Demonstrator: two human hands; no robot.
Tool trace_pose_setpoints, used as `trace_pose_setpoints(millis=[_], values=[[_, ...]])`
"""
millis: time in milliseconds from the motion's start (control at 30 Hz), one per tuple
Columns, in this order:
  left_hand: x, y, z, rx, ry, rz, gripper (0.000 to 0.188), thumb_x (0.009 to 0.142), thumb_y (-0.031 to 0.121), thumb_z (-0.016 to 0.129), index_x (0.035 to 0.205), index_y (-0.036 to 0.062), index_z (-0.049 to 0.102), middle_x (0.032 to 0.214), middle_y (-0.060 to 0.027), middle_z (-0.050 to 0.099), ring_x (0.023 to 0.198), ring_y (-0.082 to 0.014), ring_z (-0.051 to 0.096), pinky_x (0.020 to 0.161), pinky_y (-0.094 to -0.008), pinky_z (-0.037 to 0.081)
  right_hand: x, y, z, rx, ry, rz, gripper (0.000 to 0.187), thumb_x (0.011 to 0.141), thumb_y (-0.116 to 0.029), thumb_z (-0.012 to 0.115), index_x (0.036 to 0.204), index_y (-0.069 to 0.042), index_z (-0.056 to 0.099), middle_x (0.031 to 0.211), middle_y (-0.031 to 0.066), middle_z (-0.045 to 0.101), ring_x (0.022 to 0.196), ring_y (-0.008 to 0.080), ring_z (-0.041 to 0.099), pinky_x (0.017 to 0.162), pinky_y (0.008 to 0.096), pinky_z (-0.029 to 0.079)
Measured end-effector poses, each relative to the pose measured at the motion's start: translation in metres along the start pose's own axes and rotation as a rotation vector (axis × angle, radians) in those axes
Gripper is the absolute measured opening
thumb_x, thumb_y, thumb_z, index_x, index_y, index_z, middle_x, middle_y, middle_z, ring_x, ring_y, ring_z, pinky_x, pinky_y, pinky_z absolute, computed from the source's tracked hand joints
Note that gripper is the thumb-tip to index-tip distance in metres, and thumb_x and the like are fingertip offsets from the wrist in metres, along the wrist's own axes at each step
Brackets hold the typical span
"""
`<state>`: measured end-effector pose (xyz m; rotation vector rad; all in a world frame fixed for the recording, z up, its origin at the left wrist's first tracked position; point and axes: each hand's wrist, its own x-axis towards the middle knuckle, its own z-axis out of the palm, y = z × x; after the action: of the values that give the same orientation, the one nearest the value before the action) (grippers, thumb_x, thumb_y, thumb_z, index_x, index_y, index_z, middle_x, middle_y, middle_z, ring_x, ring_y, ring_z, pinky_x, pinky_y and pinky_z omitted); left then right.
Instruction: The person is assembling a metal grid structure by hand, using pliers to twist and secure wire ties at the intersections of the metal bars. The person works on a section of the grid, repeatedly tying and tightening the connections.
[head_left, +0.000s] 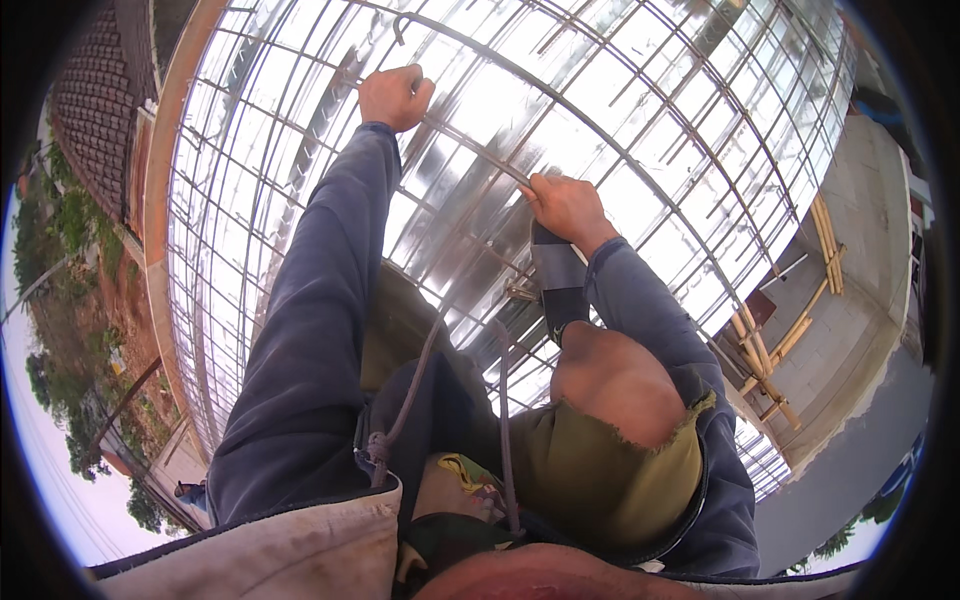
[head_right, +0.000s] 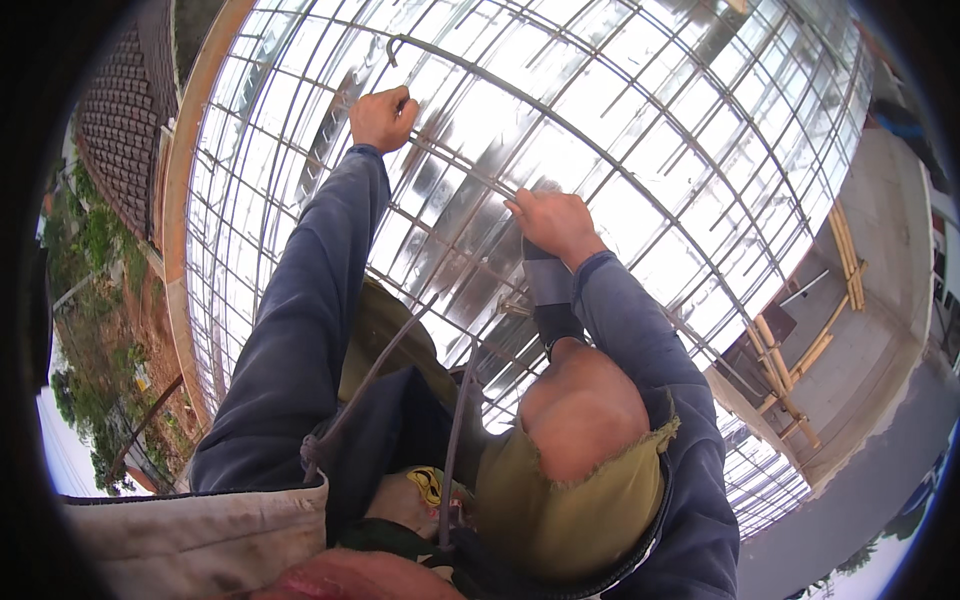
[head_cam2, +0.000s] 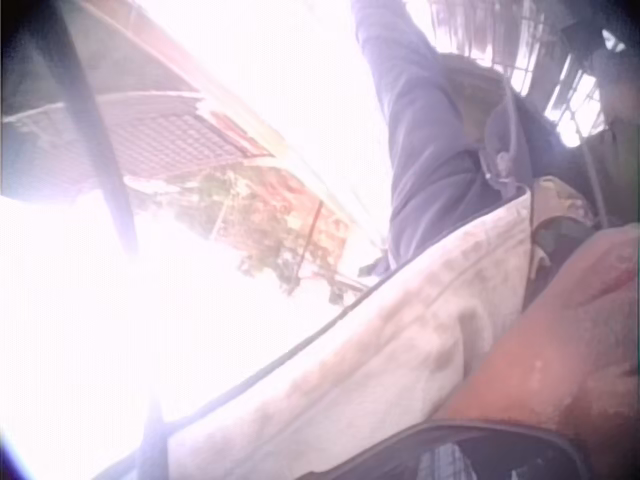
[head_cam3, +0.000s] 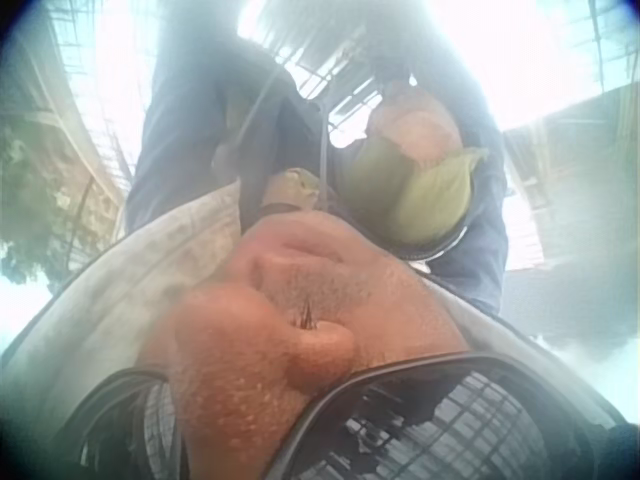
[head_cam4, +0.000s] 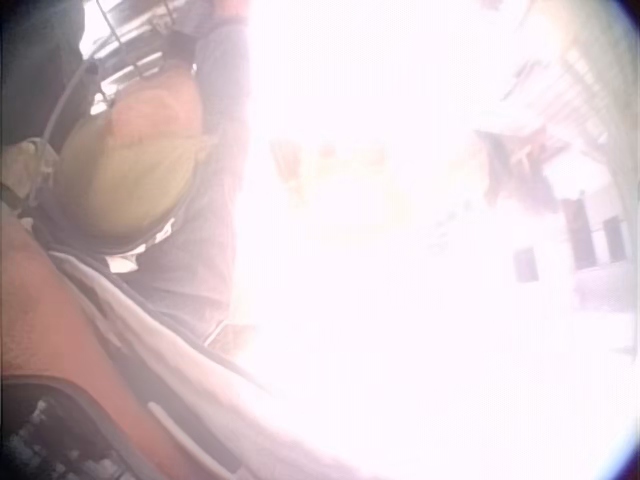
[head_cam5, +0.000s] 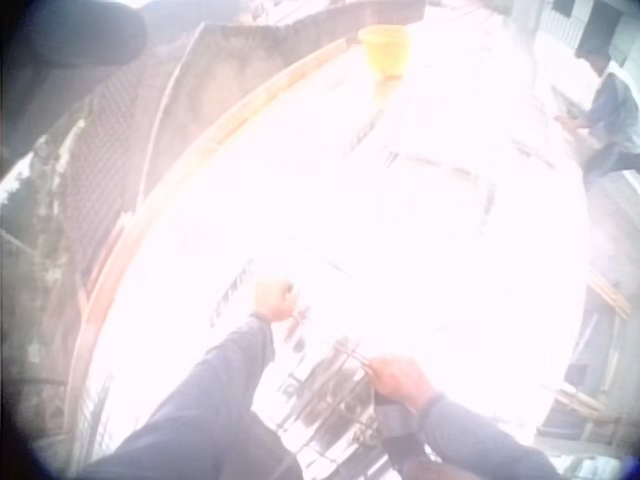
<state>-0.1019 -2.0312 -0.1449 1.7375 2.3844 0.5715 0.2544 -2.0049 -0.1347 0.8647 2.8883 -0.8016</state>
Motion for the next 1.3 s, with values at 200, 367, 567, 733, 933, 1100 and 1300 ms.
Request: trace_pose_setpoints(millis=[200,367,567,733,933,1100,1300], values=[[0.003,-0.012,-0.002,-0.004,0.068,0.043,0.027,0.088,0.028,0.061,0.071,0.0077,0.062,0.062,-0.0162,0.062,0.059,-0.0409,0.061,0.057,-0.0514,0.044,0.011,-0.007,0.004,0.024,0.017,-0.004,0.034,0.106,-0.04,0.056,0.091,-0.01,0.062,0.073,0.0081,0.071,0.07,0.0321,0.071,0.063,0.0472,0.056],[0.0,-0.013,-0.004,-0.055,0.159,0.062,0.025,0.091,0.024,0.059,0.073,0.007,0.06,0.064,-0.0152,0.062,0.061,-0.0397,0.061,0.059,-0.0502,0.045,0.011,-0.009,0.005,-0.007,0.006,0.012,0.033,0.106,-0.04,0.056,0.091,-0.011,0.063,0.073,0.0076,0.071,0.069,0.0309,0.072,0.062,0.0469,0.057],[0.0,-0.014,0.012,0.012,-0.119,-0.134,0.03,0.095,0.029,0.054,0.079,0.007,0.065,0.069,-0.0184,0.065,0.071,-0.0397,0.064,0.076,-0.0504,0.048,0.011,0.002,0.013,-0.012,0.018,-0.02,0.031,0.105,-0.041,0.057,0.096,-0.012,0.063,0.074,0.0088,0.071,0.071,0.0315,0.072,0.062,0.0474,0.057],[-0.009,-0.025,0.025,-0.054,0.168,-0.006,0.031,0.1,0.024,0.055,0.074,0.0075,0.058,0.067,-0.0144,0.06,0.071,-0.0394,0.059,0.072,-0.0511,0.038,0.007,-0.002,0.013,0.021,0.049,0.009,0.031,0.104,-0.044,0.059,0.096,-0.014,0.065,0.073,0.0074,0.067,0.072,0.031,0.071,0.059,0.0473,0.055],[0.0,-0.013,0.034,-0.041,0.129,-0.068,0.026,0.101,0.026,0.057,0.082,0.0092,0.062,0.077,-0.0092,0.061,0.083,-0.0315,0.06,0.079,-0.0486,0.037,0.007,0.012,0.014,0.012,0.086,-0.004,0.031,0.101,-0.044,0.063,0.089,-0.016,0.065,0.076,0.0053,0.064,0.07,0.0296,0.07,0.057,0.0453,0.054],[-0.014,0.012,0.042,-0.043,0.226,-0.068,0.031,0.102,0.033,0.059,0.085,0.0096,0.069,0.07,-0.006,0.061,0.077,-0.0279,0.059,0.082,-0.0457,0.037,-0.007,0.021,0.013,-0.033,0.032,-0.004,0.034,0.101,-0.044,0.064,0.085,-0.014,0.063,0.076,0.0056,0.063,0.071,0.0283,0.069,0.057,0.0457,0.054],[0.003,0.016,0.025,0.046,-0.281,0.207,0.044,0.104,0.049,0.055,0.095,0.0101,0.073,0.082,-0.0066,0.071,0.082,-0.0278,0.068,0.085,-0.0448,0.045,-0.013,0.029,0.005,-0.052,-0.011,0.033,0.037,0.102,-0.047,0.062,0.084,-0.014,0.064,0.074,0.0043,0.061,0.072,0.0268,0.069,0.058,0.0449,0.054]])
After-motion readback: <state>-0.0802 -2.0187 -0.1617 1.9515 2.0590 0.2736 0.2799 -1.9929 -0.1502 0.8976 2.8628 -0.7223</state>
